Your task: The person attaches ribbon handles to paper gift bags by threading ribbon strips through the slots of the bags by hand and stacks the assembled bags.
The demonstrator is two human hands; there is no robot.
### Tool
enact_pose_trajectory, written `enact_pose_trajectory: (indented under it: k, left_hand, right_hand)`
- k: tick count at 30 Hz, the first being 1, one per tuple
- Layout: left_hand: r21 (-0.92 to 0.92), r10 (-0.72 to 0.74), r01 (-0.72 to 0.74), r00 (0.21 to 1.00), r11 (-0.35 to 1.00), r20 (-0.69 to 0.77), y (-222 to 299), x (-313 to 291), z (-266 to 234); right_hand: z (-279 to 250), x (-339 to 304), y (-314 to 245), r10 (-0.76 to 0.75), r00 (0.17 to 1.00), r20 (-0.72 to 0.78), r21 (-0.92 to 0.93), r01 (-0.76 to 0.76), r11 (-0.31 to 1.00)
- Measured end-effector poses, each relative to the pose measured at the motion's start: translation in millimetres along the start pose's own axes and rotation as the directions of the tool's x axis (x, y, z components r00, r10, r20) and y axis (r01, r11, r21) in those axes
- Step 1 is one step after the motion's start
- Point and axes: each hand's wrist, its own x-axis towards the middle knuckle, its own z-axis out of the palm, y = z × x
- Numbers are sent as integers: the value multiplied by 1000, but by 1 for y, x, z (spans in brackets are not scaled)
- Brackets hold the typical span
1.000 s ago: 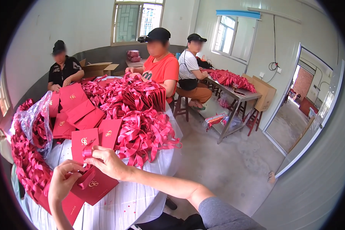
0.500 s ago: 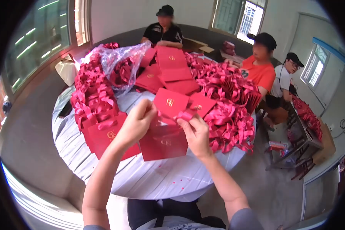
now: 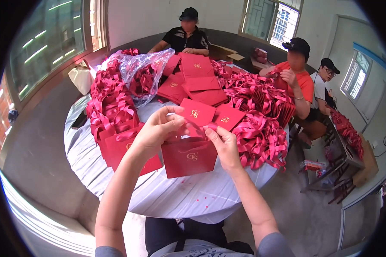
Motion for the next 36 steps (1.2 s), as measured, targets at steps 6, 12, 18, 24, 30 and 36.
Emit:
enact_pose_trajectory:
  k: [6, 12, 18, 24, 30, 36]
  left_hand:
    - [-55, 235, -230, 964, 972, 124, -5, 2, 0]
    - [138, 323, -302, 931, 943, -169, -10, 9, 1]
    - [366, 399, -285, 870, 886, -290, -16, 14, -1]
    - [690, 572, -279, 786, 668, -236, -34, 28, -26]
    - [862, 556, -107, 801, 496, -220, -62, 33, -46]
    - [943, 750, -128, 643, 308, -158, -52, -17, -43]
  right_hand:
    - [-7, -1, 4, 51, 995, 90, 81, -58, 995]
    - [-20, 8, -13, 238, 930, 282, -49, -234, 971]
    - [-12, 4, -13, 59, 981, 186, -182, -25, 983]
    - [6, -18, -12, -290, 952, 100, -343, 307, 888]
    - [7, -29, 2, -160, 976, 145, -452, 209, 867]
    - [-10, -16, 10, -135, 990, 27, -346, 136, 928]
